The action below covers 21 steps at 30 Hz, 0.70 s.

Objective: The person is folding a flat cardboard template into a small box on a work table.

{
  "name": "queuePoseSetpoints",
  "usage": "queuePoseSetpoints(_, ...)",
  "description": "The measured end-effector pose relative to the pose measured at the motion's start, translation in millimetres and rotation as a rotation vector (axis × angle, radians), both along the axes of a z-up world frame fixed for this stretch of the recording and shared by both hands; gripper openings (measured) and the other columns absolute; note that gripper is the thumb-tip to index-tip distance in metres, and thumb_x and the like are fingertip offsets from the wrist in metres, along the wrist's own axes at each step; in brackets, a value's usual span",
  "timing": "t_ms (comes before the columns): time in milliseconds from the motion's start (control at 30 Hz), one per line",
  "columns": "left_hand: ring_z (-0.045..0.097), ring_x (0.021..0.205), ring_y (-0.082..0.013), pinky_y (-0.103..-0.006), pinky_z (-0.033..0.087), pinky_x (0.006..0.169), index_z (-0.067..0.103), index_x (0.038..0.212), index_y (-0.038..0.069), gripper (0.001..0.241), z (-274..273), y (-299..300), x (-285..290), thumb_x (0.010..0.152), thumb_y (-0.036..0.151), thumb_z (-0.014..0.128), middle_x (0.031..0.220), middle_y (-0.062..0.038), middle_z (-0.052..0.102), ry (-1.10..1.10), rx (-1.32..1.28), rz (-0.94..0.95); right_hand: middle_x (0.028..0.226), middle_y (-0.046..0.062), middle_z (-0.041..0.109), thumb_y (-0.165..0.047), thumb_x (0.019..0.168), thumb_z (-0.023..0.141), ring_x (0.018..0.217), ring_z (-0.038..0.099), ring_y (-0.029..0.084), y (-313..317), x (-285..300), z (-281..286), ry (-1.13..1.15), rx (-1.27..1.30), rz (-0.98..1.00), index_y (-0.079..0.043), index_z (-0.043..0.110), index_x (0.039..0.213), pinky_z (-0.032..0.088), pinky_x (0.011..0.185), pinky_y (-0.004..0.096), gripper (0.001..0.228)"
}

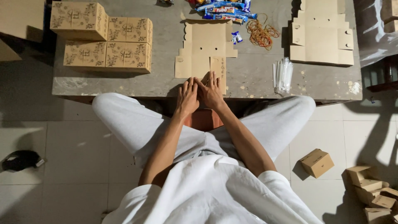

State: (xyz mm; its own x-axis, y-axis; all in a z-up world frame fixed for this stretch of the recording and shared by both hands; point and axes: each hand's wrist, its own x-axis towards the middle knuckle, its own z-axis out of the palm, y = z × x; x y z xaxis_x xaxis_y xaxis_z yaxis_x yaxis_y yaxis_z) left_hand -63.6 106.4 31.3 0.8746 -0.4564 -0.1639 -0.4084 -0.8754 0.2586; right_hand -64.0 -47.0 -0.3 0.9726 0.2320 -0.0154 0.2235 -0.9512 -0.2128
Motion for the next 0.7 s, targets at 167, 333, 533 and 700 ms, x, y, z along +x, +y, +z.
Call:
queuePoseSetpoints(167, 0.031, 0.145, -0.0360, -0.0537, 0.038, 0.109, 0.044, 0.145, 0.004, 0.071, 4.2, 2.6, 0.5, 0.084, 0.022, 0.074, 0.162, -0.020, 0.031, 0.005, -0.012, -0.002, 0.161, 0.038, 0.019, -0.036, 0.095, 0.069, 0.154, 0.014, 0.054, 1.8, 2.5, -2.9, 0.025, 0.010, -0.029, -0.036, 0.038, 0.159, 0.021, 0.120, 0.068, 0.071)
queuePoseSetpoints(333, 0.033, 0.145, -0.0364, -0.0555, 0.036, 0.108, 0.045, 0.142, 0.003, 0.072, 13.3, 7.4, -4.0, 0.080, 0.022, 0.075, 0.162, -0.021, 0.034, 0.057, -0.060, 0.005, 0.162, 0.038, 0.017, -0.035, 0.091, 0.073, 0.154, 0.013, 0.054, 0.3, 5.5, -11.2, 0.047, 0.035, -0.040, -0.038, 0.037, 0.160, 0.020, 0.121, 0.068, 0.078)
queuePoseSetpoints(533, 0.034, 0.143, -0.0377, -0.0572, 0.034, 0.109, 0.047, 0.139, 0.002, 0.073, 29.3, 11.3, -16.1, 0.076, 0.024, 0.077, 0.159, -0.022, 0.039, 0.063, -0.094, -0.002, 0.162, 0.038, 0.015, -0.029, 0.088, 0.074, 0.154, 0.012, 0.054, 3.1, 3.2, -0.1, 0.051, 0.070, -0.040, -0.038, 0.037, 0.160, 0.020, 0.121, 0.068, 0.081)
queuePoseSetpoints(700, 0.035, 0.144, -0.0370, -0.0558, 0.025, 0.118, 0.043, 0.141, 0.002, 0.082, 33.0, 12.0, -25.7, 0.072, 0.025, 0.082, 0.151, -0.025, 0.050, 0.010, -0.075, -0.003, 0.164, 0.036, 0.015, -0.045, 0.095, 0.062, 0.155, 0.010, 0.052, 4.0, 4.6, 2.4, 0.097, 0.113, -0.073, -0.039, 0.042, 0.157, 0.018, 0.122, 0.067, 0.066)
